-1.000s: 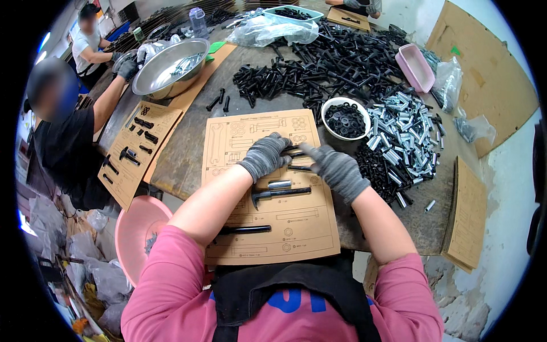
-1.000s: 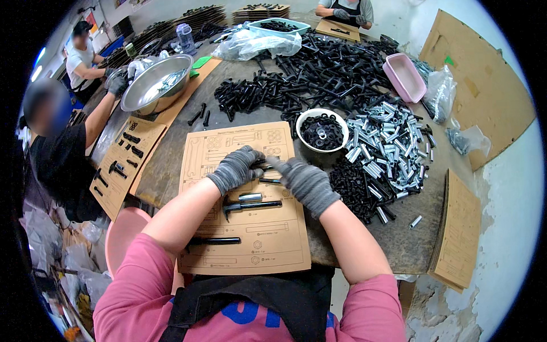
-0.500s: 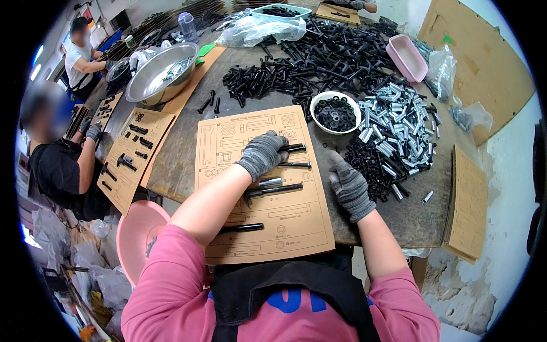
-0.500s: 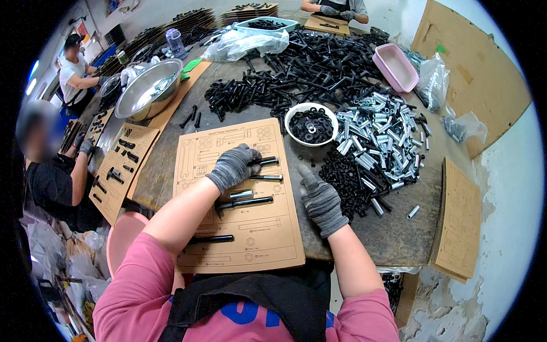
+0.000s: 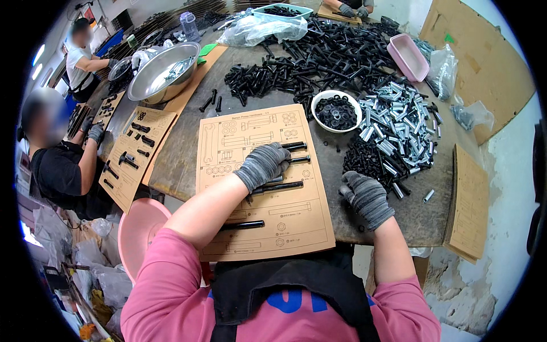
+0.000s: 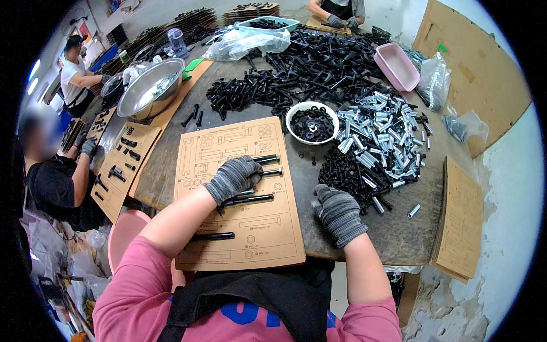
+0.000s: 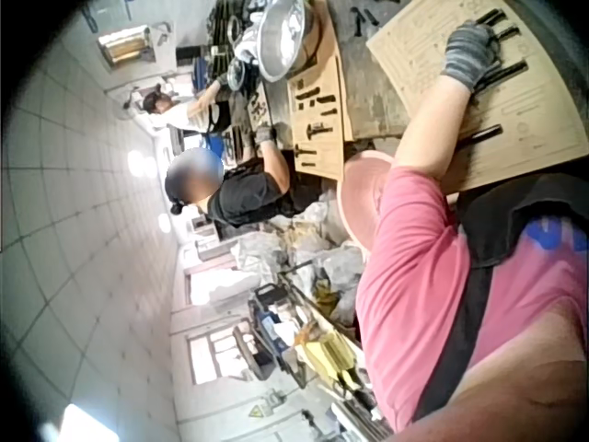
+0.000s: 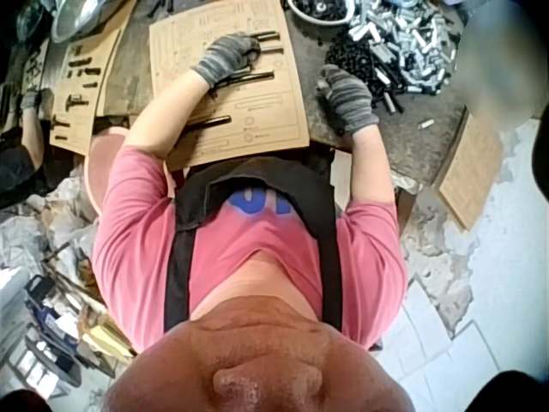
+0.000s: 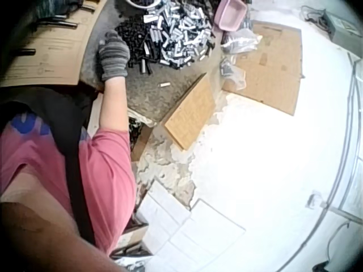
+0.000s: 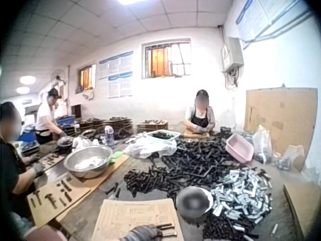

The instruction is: The person assembles small metal hardware components on a cardboard template. They pick up cylindrical sleeves and black fasteners, place them into slots, and use a hammer to tap them into place. The person repeatedly transfers finished pieces into a pink basin and resets the template for the next batch.

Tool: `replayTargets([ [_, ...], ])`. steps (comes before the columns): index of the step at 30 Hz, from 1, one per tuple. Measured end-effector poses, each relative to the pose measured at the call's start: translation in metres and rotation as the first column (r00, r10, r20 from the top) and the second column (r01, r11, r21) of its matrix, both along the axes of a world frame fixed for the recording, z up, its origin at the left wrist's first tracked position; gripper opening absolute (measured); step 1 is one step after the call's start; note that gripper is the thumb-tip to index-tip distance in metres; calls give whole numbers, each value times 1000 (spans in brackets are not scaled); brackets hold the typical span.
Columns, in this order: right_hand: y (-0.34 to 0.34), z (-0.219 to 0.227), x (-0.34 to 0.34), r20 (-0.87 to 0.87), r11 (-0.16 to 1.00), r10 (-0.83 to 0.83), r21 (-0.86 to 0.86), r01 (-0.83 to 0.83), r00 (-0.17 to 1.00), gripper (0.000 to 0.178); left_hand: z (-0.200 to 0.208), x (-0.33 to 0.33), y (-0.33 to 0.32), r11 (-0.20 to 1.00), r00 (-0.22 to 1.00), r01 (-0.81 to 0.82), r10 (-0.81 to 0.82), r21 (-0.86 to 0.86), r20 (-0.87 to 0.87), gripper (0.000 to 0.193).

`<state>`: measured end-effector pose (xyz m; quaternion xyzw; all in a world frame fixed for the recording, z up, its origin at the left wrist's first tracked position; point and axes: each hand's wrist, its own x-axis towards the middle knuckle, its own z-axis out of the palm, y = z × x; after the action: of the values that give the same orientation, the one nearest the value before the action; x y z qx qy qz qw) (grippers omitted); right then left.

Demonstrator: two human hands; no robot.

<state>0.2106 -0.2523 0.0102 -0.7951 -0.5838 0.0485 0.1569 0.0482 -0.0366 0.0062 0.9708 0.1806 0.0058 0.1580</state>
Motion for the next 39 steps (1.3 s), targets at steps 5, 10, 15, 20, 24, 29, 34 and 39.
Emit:
replayTargets([
  [5, -3, 15, -9, -118, 991, -109, 70, 118, 987, 18, -3, -6, 4, 999, 998, 21, -19, -36, 54, 19],
  [10, 8, 49, -54, -499, 972, 126, 235, -5, 858, 16, -19, -36, 30, 983, 960, -48, 94, -175, 263, 17],
  [15, 34, 21, -118, -423, 836, 544, 204, -509, 724, 18, -24, -59, 40, 985, 965, -131, 152, -108, 215, 22],
  [20, 38, 3, -187, -284, 781, 621, 146, -607, 730, 20, -15, -59, 40, 972, 973, -121, 157, -203, 169, 23],
  [24, 31, -15, -187, -108, 793, 608, 111, -599, 786, 20, -13, -63, 36, 978, 973, -119, 150, -172, 177, 22],
  [29, 27, -15, -187, -80, 812, 582, 122, -571, 810, 19, -14, -63, 37, 980, 975, -115, 143, -163, 173, 22],
  [34, 27, -18, -187, -101, 828, 560, 101, -552, 822, 18, -26, -61, 40, 989, 956, -91, 119, -115, 269, 21],
  [39, 22, -4, -161, -186, 846, 518, 253, -469, 835, 17, -24, -61, 43, 979, 963, -78, 123, -187, 239, 17],
])
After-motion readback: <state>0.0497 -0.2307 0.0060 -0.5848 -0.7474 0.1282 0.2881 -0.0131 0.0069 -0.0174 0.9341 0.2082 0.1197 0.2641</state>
